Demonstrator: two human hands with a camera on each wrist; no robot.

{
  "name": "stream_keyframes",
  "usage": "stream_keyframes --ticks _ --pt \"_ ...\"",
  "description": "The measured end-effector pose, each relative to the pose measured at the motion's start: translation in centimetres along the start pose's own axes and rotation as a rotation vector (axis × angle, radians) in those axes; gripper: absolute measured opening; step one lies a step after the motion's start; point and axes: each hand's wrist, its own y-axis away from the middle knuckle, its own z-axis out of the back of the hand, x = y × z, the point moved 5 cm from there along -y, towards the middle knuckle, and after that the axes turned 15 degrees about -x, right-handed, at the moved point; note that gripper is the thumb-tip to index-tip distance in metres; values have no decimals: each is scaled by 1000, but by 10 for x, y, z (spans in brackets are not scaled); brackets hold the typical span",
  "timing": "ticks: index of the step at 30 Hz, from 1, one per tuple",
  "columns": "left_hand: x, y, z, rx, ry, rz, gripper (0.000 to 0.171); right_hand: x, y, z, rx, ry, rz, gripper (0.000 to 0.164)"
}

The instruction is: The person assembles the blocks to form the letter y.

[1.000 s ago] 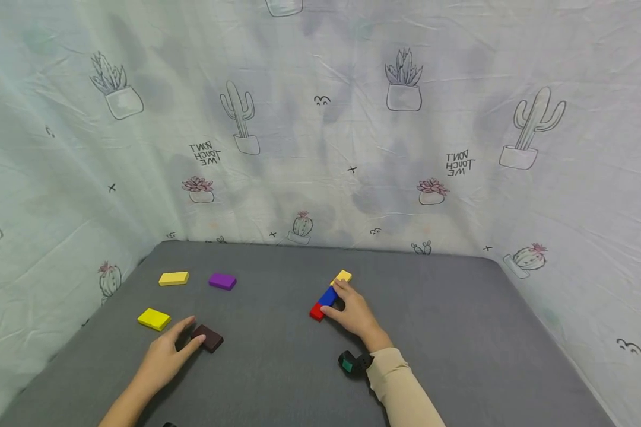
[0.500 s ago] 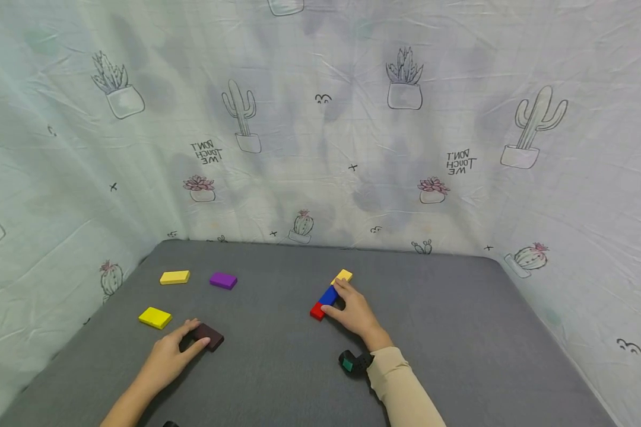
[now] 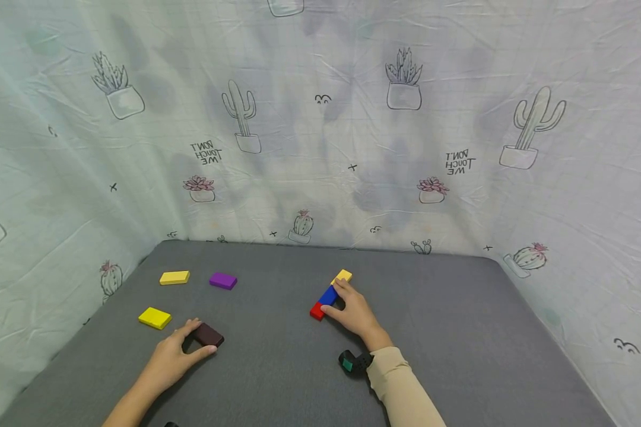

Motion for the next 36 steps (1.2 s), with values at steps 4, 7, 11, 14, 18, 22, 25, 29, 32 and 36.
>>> stream_keyframes --ticks 4,7,11,14,18,22,25,29,32,36 --pt "1 -1 -2 3 -4 7 86 -1 -1 0 -2 0 -1 71" --pt "0 -1 -3 -2 -3 3 85 -2 -1 0 -1 1 3 70" --pt "-1 -1 -3 -11 -7 -6 85 -2 -2 1 5 -1 5 70" --pt "-1 0 -3 -18 -7 4 84 -2 -1 1 7 -3 1 70" --pt "-1 0 -4 -42 -6 7 81 -3 -1 0 10 1 -4 70" --pt "-3 -1 -4 -72 2 -4 81 -4 -2 0 9 -1 -7 70" --pt "-4 -1 -3 -85 8 -12 80 -5 -3 0 6 -4 -4 70" --pt "-5 -1 -3 -91 10 -19 80 -5 -3 0 7 -3 0 70" --pt "-6 -1 -3 -101 12 -25 79 -5 -3 0 13 -2 2 70" --pt "-9 1 -4 -120 27 -47 79 -4 -3 0 12 -1 2 70"
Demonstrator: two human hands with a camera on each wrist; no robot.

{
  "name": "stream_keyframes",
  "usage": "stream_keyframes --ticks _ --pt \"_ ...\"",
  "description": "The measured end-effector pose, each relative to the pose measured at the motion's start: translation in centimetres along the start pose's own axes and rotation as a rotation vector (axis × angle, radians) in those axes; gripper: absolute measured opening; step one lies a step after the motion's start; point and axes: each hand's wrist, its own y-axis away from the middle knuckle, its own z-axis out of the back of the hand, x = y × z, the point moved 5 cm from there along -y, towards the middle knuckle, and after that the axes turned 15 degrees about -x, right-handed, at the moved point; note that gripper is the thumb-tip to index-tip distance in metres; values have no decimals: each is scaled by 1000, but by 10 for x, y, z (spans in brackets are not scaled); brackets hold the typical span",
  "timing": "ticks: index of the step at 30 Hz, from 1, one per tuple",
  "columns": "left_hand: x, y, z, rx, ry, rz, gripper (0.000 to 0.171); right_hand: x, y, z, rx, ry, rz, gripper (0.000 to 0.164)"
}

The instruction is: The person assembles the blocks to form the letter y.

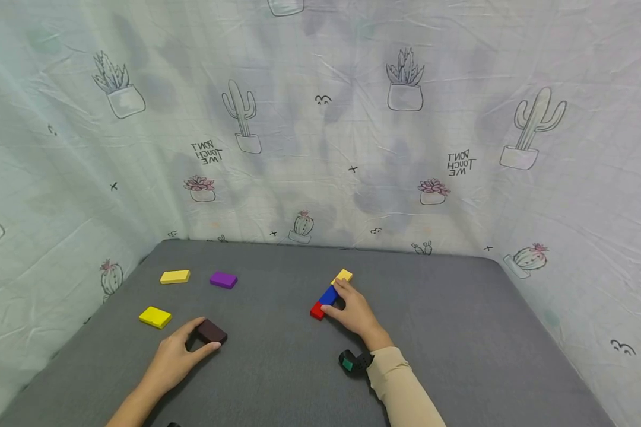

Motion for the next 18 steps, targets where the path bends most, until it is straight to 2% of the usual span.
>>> stream_keyframes --ticks 4,12,18 --pt "-3 1 -2 2 31 -7 79 -1 1 0 0 1 -8 71" --pt "-2 -1 -7 54 105 42 79 0 -1 -1 5 -4 -22 72" --pt "-7 -4 -9 51 94 14 79 -1 0 0 11 2 -18 72"
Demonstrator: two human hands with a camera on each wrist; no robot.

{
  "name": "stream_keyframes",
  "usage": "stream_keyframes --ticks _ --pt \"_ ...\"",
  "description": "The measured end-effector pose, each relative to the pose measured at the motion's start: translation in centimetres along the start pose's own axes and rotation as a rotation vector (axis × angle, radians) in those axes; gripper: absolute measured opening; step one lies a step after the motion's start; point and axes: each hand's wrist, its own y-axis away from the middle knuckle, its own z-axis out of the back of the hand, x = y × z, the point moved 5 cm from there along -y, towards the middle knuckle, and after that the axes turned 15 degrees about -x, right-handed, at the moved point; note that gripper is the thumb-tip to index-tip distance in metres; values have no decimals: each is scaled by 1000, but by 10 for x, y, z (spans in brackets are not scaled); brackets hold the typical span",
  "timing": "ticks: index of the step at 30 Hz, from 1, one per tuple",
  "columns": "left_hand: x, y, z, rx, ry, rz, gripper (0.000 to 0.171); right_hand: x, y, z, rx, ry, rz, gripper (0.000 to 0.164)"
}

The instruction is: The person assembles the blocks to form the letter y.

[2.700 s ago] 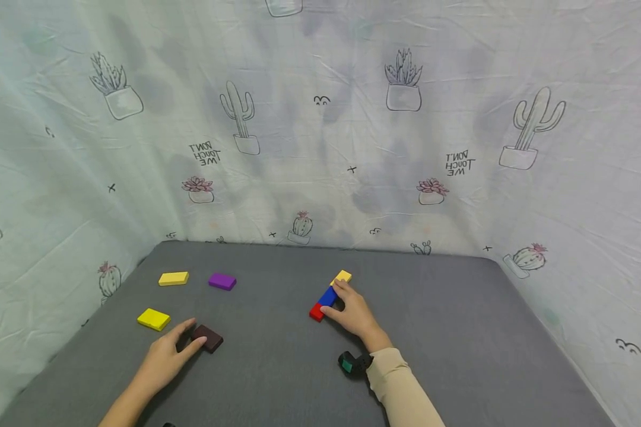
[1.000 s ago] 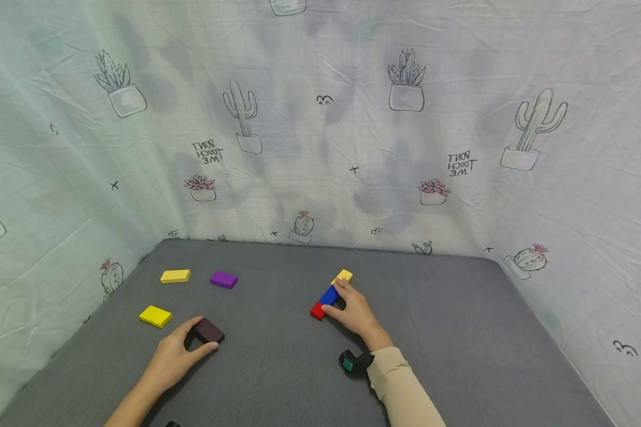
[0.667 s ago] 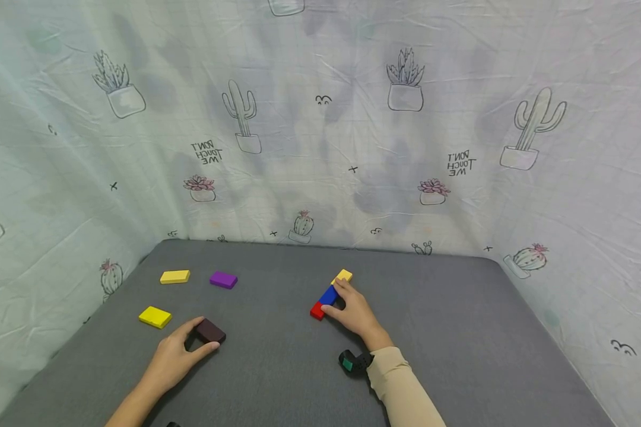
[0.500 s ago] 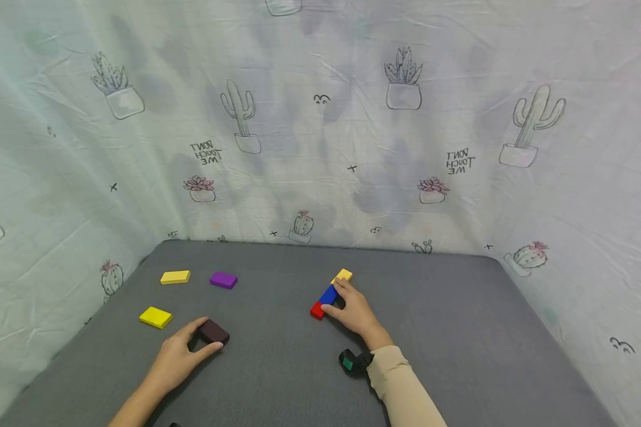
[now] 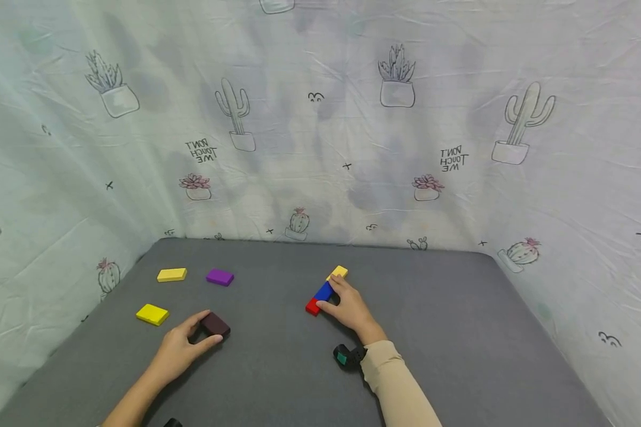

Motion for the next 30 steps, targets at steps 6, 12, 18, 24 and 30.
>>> stream_keyframes --ticks 6,12,18,24,30 --pt "-19 -11 -5 -36 20 -49 76 2 -4 1 -2 -14 -3 72" --pt "-39 -19 -26 -30 88 -71 75 3 -2 2 -21 -14 14 71" --pt "-49 -22 -44 -41 123 -90 75 1 4 0 -15 6 24 72" --pt "-60 -29 -58 -64 178 -80 72 1 5 0 -26 -8 25 72" --pt "-70 -39 -74 -72 232 -52 73 1 1 0 -21 -24 -1 72"
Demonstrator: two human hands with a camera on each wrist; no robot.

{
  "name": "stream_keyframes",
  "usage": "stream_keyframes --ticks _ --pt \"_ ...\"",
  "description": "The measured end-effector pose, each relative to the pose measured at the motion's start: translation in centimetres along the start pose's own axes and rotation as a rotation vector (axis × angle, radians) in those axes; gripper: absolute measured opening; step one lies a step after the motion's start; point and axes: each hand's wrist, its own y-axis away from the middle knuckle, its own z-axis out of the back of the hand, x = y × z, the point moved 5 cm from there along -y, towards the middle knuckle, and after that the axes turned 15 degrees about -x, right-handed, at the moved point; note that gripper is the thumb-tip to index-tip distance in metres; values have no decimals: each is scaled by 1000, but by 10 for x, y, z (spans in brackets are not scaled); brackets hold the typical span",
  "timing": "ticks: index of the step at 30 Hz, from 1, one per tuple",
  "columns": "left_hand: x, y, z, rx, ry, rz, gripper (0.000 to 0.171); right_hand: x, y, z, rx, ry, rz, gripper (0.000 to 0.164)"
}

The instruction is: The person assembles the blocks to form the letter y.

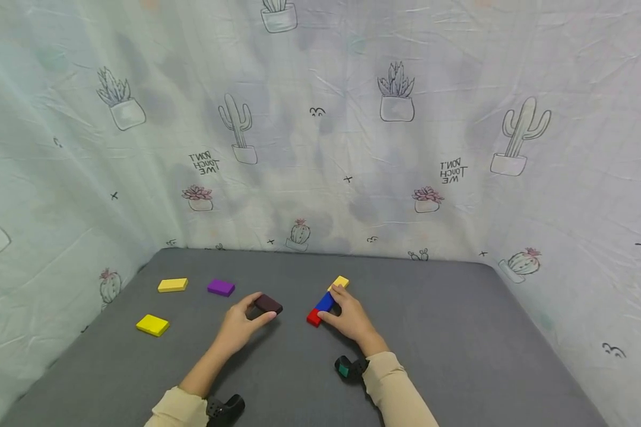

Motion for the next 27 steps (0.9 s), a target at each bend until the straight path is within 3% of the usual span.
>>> stream_keyframes --ticks 9,15,18,22,27 --pt "-3 -7 -35 -8 115 123 72 -2 1 -2 -16 23 -1 72" --pt "-5 -7 -49 -11 167 180 71 0 3 -3 -11 10 -4 72" --pt "-6 -8 -54 -19 155 171 70 0 3 -4 -11 19 -2 72" --pt "-8 -11 -60 -45 75 98 69 0 0 -4 -17 38 -4 71" --pt "-10 -12 -67 -65 2 71 70 1 -2 -2 -13 34 -10 71"
